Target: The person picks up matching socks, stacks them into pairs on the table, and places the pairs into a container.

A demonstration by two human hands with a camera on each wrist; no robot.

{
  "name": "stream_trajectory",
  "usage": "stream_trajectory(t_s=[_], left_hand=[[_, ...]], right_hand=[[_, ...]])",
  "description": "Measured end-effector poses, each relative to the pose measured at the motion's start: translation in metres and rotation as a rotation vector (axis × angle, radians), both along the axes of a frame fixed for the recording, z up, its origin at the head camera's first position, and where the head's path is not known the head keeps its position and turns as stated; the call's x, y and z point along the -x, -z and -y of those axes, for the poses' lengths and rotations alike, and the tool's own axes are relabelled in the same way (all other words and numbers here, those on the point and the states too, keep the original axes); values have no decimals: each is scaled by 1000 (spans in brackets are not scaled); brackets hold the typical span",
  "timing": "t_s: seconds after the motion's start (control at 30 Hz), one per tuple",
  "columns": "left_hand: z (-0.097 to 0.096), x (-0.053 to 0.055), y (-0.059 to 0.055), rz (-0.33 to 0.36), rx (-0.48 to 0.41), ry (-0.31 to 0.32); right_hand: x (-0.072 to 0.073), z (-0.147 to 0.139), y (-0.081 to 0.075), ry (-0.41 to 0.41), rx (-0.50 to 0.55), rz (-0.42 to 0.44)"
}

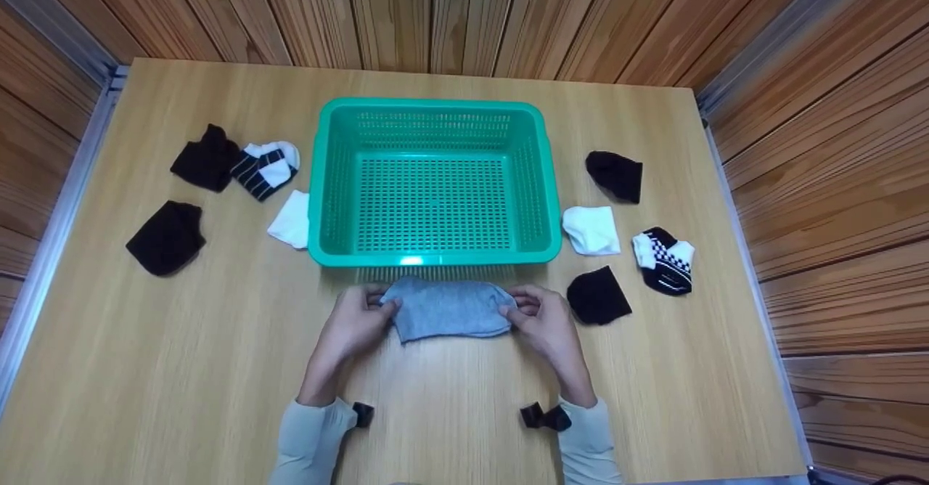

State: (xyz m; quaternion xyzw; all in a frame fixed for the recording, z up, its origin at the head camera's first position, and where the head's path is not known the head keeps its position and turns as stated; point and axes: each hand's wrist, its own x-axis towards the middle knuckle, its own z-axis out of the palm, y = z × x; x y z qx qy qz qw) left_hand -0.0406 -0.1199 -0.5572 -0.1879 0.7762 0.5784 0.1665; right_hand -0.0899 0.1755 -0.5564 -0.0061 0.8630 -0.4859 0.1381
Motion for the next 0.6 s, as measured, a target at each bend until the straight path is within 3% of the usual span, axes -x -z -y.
stream_trajectory(t_s=[0.3, 0.6], left_hand=[[4, -2, 2, -15, -54, -10], [0, -7, -14, -8, 1, 20]], right_hand=[[0, -5, -3, -4, -54, -24], [0, -10, -13, -7, -51, -19]])
